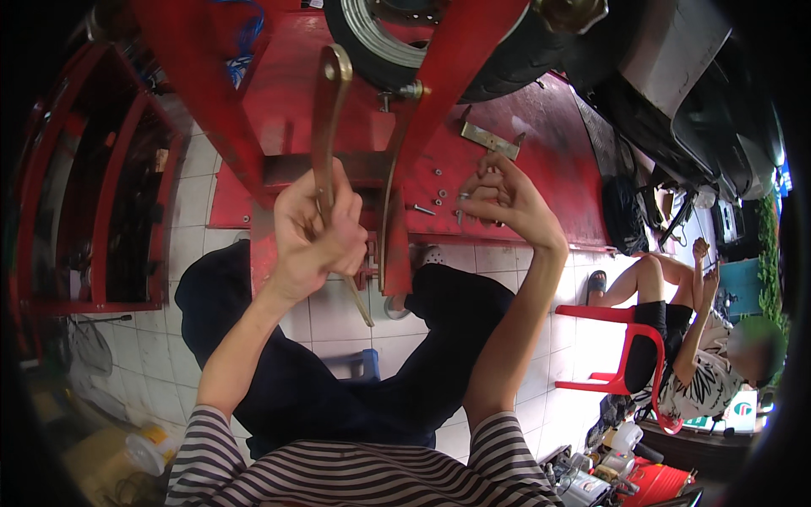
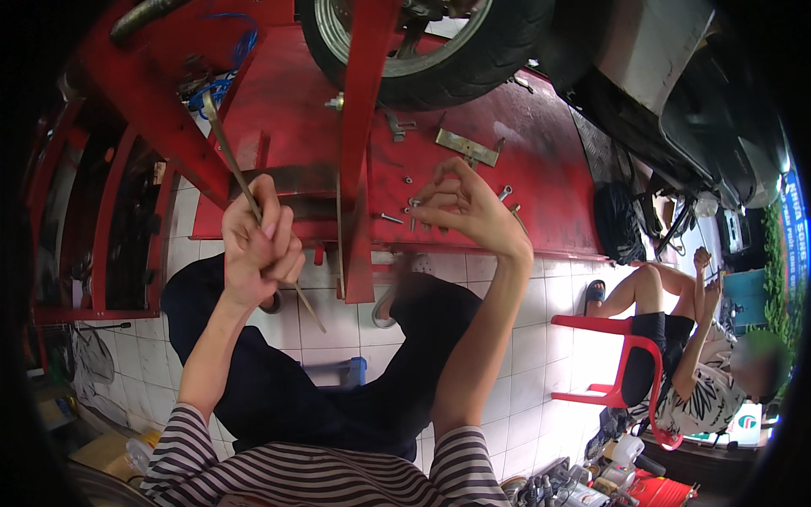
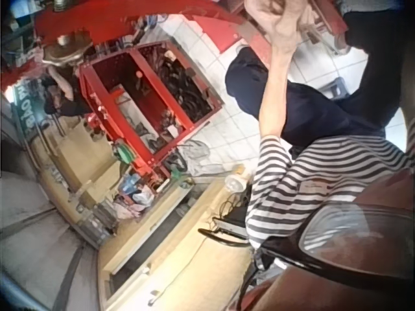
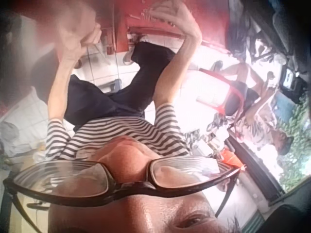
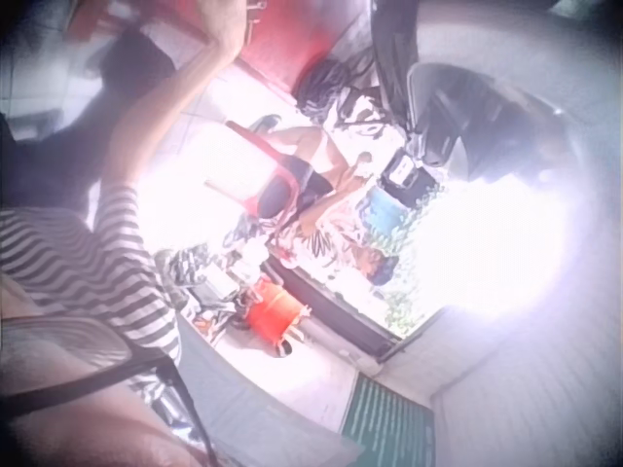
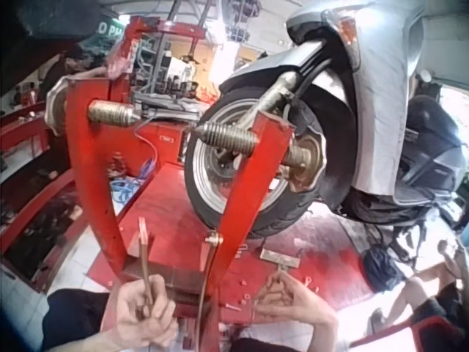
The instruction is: The person assembles a metal bracket onto a red frame by placing the bracket, inserting bolts through pre-drilled holes, and tightening the nuts using a wrench and a socket wrench.
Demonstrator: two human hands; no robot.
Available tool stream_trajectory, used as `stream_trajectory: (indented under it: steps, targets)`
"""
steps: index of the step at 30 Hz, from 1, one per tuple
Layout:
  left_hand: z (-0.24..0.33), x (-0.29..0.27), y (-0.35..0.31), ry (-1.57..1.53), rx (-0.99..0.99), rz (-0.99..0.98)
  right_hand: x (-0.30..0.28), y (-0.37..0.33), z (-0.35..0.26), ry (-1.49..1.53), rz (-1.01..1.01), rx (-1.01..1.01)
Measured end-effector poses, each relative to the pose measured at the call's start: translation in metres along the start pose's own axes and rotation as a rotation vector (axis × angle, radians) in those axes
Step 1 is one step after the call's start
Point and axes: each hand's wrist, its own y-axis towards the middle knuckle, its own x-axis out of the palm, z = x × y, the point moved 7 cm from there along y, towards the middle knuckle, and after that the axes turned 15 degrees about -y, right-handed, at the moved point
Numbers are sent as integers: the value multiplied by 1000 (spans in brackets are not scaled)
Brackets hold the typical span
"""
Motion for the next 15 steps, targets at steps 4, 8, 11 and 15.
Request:
stream_trajectory:
  steps: [4, 8, 11, 15]
  targets:
    - [0, 1, -8, -13, 14, 141, 20, -21, -64, 280, -47, -435]
    - [16, 14, -10, 42, 188, 112, 63, -35, -125, 441, -93, -561]
    - [39, 9, -23, 67, 291, 146, 77, -26, -153, 86, 109, -574]
    - [69, -22, -44, 302, 683, 297, 99, -2, -189, -195, 231, -580]
